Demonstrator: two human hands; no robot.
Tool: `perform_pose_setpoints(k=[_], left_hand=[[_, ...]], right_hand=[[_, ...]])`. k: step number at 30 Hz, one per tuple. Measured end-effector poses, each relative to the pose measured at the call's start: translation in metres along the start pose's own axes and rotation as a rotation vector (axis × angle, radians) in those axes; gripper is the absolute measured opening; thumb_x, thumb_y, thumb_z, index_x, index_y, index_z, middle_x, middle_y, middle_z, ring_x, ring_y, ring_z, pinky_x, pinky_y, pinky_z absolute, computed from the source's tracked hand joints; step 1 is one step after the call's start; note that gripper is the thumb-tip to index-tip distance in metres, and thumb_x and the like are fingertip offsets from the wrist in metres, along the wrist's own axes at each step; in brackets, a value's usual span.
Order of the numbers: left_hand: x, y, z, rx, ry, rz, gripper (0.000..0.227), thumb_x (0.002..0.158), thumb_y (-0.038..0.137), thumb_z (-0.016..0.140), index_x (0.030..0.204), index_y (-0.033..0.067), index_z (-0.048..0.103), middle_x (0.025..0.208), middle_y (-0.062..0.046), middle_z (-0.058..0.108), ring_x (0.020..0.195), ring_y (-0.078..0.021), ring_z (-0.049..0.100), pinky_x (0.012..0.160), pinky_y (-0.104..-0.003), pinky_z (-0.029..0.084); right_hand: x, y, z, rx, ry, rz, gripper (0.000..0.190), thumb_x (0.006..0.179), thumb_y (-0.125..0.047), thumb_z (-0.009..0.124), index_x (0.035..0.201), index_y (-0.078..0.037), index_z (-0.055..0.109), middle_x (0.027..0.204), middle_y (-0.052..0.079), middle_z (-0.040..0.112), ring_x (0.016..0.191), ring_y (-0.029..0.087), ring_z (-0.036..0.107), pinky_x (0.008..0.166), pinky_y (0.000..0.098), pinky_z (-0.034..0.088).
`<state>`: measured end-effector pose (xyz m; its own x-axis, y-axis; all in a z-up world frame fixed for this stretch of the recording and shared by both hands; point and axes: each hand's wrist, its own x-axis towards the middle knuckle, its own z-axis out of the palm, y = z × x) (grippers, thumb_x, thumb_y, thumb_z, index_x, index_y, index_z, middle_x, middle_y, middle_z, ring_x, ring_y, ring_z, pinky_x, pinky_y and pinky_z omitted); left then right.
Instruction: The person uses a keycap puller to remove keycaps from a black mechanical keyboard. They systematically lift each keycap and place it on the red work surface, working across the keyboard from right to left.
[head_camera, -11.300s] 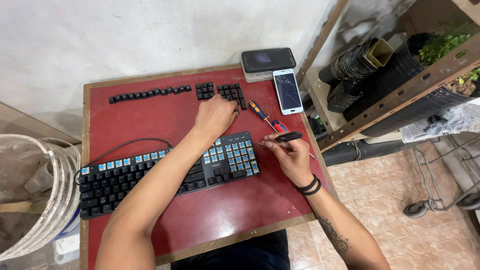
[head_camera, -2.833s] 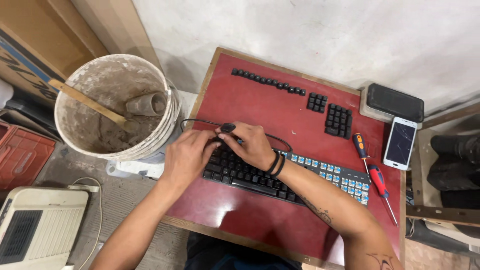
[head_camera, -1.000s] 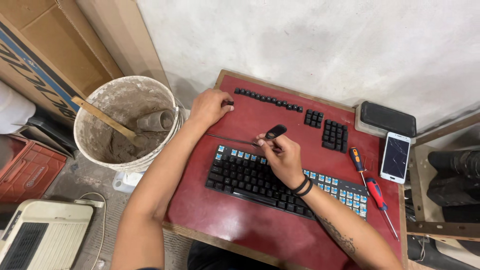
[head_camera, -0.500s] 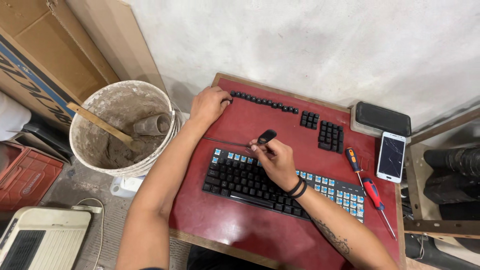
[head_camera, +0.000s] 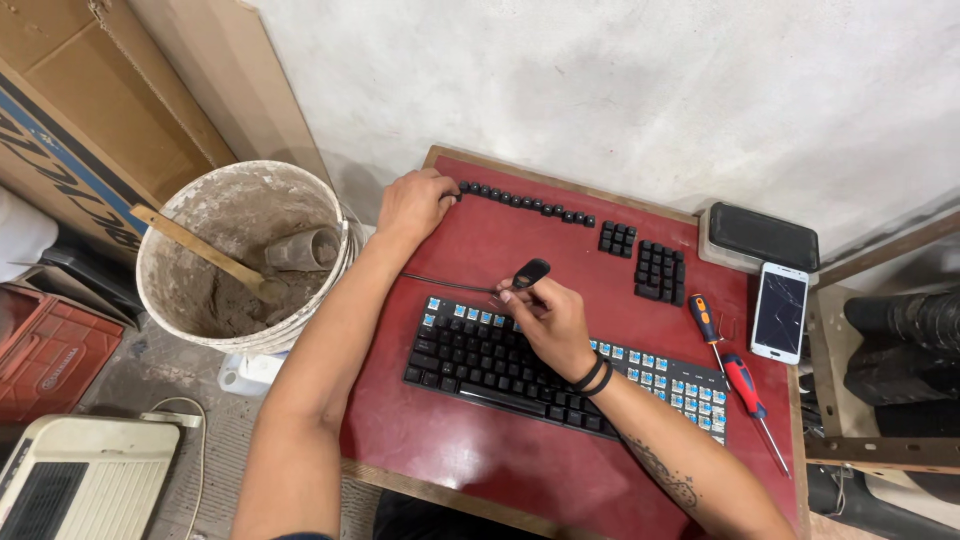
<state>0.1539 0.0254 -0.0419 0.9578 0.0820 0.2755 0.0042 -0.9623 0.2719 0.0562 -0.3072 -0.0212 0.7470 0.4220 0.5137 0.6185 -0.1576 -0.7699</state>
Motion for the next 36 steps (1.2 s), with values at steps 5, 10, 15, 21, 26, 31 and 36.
perform_pose_setpoints(k=[5,10,15,21,26,31,36], left_hand=[[0.000,-0.002,0.003,0.004,-0.002,0.007,0.013,0.114,0.034,0.082,0.124,0.0358,0.090,0.123,0.001,0.084,0.124,-0.0309,0.084,0.103,-0.056,0.073],[-0.002,-0.001,-0.001,-0.016,0.014,0.004,0.015,0.114,0.031,0.083,0.126,0.0342,0.090,0.121,0.000,0.085,0.121,-0.0310,0.085,0.102,-0.055,0.074],[-0.023,0.006,-0.019,-0.089,0.045,-0.027,0.018,0.113,0.030,0.084,0.130,0.0315,0.088,0.121,0.000,0.086,0.121,-0.0297,0.086,0.102,-0.054,0.074],[-0.100,0.021,-0.051,-0.346,0.123,-0.006,0.021,0.111,0.024,0.086,0.131,0.0248,0.091,0.117,-0.007,0.088,0.121,-0.0403,0.084,0.103,-0.059,0.070],[-0.181,0.039,-0.066,-0.568,0.126,0.033,0.024,0.109,0.016,0.085,0.131,0.0222,0.093,0.115,-0.007,0.093,0.117,-0.0380,0.087,0.102,-0.055,0.069],[-0.221,0.046,-0.075,-0.622,0.121,0.043,0.028,0.110,0.011,0.083,0.135,0.0204,0.092,0.119,-0.006,0.094,0.119,-0.0373,0.087,0.106,-0.052,0.068],[-0.233,0.049,-0.070,-0.671,0.092,0.021,0.029,0.109,0.012,0.084,0.137,0.0185,0.092,0.123,-0.007,0.095,0.120,-0.0381,0.087,0.106,-0.054,0.068]], right_hand=[[-0.002,0.008,-0.001,0.029,-0.012,0.024,0.019,0.106,-0.001,0.090,0.124,-0.004,0.095,0.092,0.017,0.091,0.078,0.026,0.088,0.063,0.0366,0.069],[0.000,0.007,-0.002,0.024,-0.021,0.033,0.018,0.106,-0.002,0.090,0.124,-0.005,0.094,0.092,0.016,0.091,0.078,0.024,0.088,0.063,0.0352,0.069],[0.003,-0.002,-0.004,0.031,-0.050,0.037,0.019,0.108,-0.002,0.089,0.127,-0.003,0.092,0.095,0.018,0.091,0.078,0.027,0.088,0.064,0.0394,0.069],[0.008,-0.014,-0.005,0.085,-0.118,0.077,0.025,0.115,-0.004,0.082,0.137,0.005,0.077,0.107,0.023,0.094,0.083,0.025,0.090,0.064,0.0370,0.068],[0.016,-0.023,0.003,0.046,-0.257,0.060,0.023,0.112,-0.010,0.088,0.129,0.001,0.078,0.101,0.019,0.093,0.077,0.022,0.087,0.060,0.0332,0.068],[0.036,-0.040,0.023,0.030,-0.367,-0.091,0.018,0.111,-0.005,0.085,0.127,-0.004,0.081,0.103,0.016,0.094,0.085,0.032,0.092,0.064,0.0385,0.071],[0.027,-0.029,0.041,0.032,-0.399,-0.141,0.017,0.112,-0.006,0.085,0.128,-0.005,0.081,0.098,0.017,0.093,0.083,0.034,0.091,0.064,0.0396,0.071]])
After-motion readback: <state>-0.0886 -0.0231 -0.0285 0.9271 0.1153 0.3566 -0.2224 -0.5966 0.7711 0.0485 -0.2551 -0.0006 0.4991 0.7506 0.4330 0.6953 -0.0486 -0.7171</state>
